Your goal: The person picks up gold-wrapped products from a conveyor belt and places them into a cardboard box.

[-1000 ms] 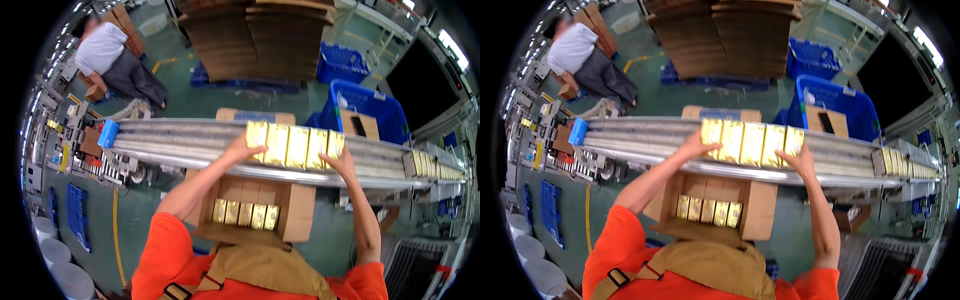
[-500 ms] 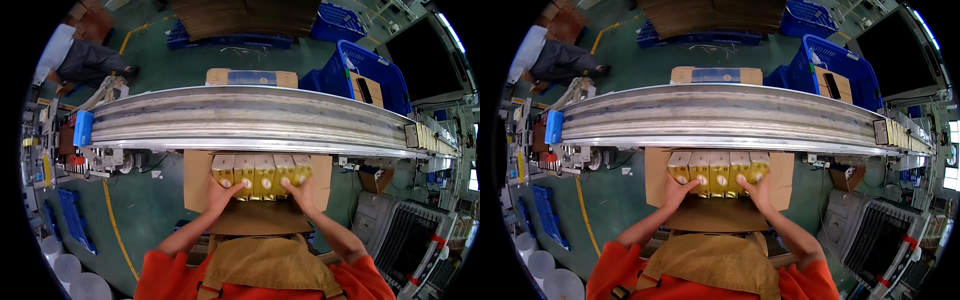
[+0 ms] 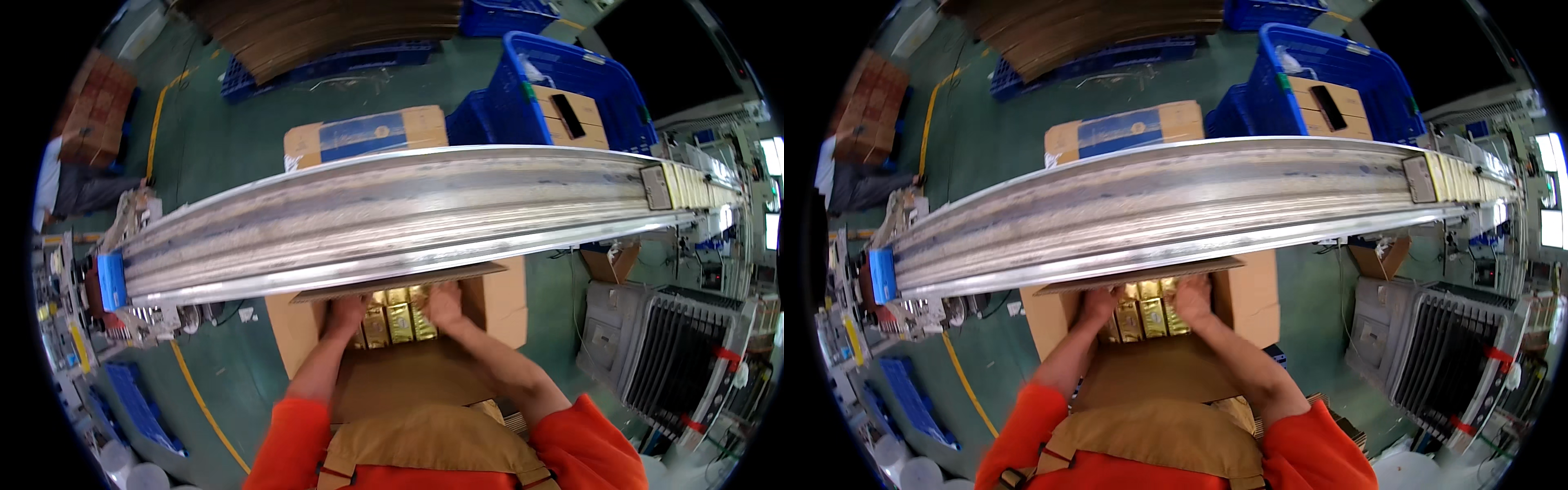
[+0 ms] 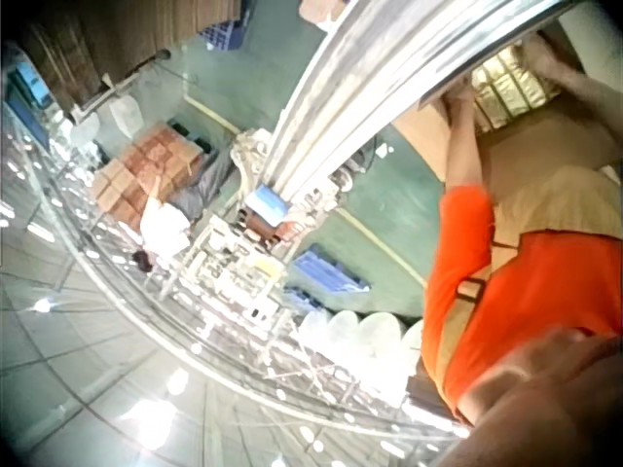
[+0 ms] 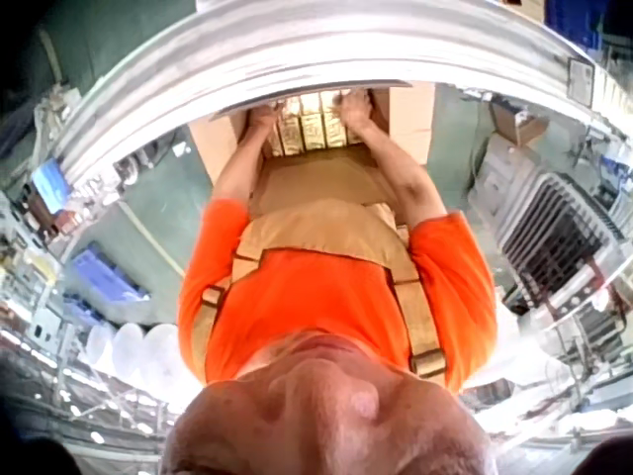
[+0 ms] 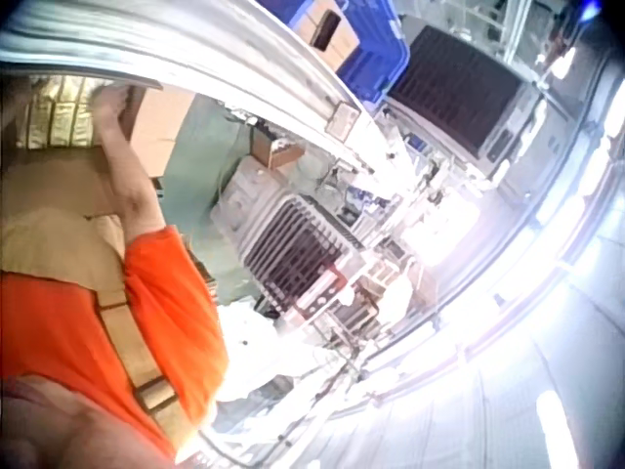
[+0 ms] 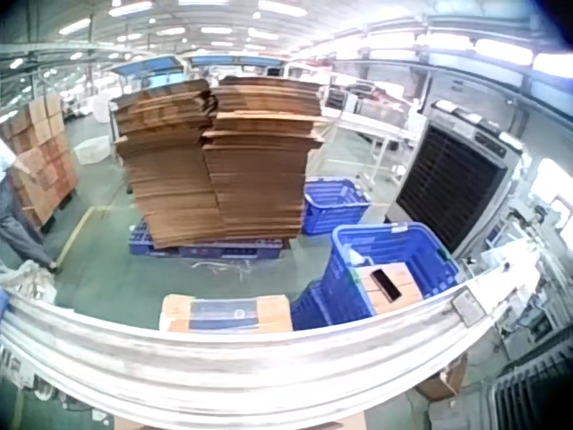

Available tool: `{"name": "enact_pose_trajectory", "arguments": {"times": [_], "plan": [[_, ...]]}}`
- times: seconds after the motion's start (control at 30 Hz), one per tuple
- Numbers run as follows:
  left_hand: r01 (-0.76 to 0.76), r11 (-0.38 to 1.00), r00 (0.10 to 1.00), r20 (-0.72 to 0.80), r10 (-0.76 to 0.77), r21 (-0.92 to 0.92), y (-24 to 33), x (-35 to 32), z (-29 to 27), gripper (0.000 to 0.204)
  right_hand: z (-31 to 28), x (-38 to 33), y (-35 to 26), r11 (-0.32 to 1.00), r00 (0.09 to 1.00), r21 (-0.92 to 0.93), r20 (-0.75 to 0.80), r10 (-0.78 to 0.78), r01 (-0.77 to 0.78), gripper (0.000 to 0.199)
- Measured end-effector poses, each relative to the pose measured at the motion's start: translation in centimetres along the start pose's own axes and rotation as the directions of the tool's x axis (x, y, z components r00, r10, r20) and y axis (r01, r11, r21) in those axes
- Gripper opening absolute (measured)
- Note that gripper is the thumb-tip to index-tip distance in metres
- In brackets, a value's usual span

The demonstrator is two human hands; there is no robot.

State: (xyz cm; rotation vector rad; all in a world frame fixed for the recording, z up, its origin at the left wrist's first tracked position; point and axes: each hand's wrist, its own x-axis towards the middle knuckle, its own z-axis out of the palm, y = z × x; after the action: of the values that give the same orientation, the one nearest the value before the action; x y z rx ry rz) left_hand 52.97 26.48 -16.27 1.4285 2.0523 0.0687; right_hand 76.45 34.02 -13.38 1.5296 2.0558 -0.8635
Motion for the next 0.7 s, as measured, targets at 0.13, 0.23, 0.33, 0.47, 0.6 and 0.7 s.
{"name": "enact_pose_trajectory", "arguments": {"times": [0.13, 0.23, 0.33, 0.47, 0.6, 0.7], "plan": [[0.018, 0.98, 0.941, 0.328, -0.084, 0.199, 3.7, -5.2, -0.7, 0.1, 1.5, -3.0, 1.4, 0.996, 0.995, 0.038, 0.048, -0.088, 0.086, 0.105], [-0.065, 0.947, 0.935, 0.352, -0.052, 0.314, 4.7, -5.0, -2.3, 0.098, -1.6, -2.3, 1.0, 0.984, 0.959, 0.019, 0.223, -0.176, 0.176, 0.085], [-0.214, 0.906, 0.884, 0.467, 0.021, 0.364, 3.9, -2.3, -2.1, 0.081, -4.8, -4.6, 3.6, 0.797, 0.818, 0.198, -0.223, -0.53, 0.57, 0.051], [-0.323, 0.938, 0.878, 0.329, 0.347, -0.128, 16.2, -5.1, -7.7, 0.056, -20.7, -13.8, 14.7, 0.705, 0.648, 0.36, -0.74, -0.182, 0.611, 0.016], [-0.172, 0.735, 0.855, 0.271, 0.443, -0.656, 30.6, -7.3, -12.4, 0.034, -33.5, -13.9, 35.2, 0.975, 0.044, 0.119, -0.993, 0.113, 0.188, 0.007], [-0.313, 0.741, 0.842, 0.187, 0.506, -0.594, 38.2, -6.3, -14.4, 0.032, -40.2, -13.1, 49.8, 0.979, 0.027, 0.199, -0.979, 0.2, -0.056, 0.019]]}}
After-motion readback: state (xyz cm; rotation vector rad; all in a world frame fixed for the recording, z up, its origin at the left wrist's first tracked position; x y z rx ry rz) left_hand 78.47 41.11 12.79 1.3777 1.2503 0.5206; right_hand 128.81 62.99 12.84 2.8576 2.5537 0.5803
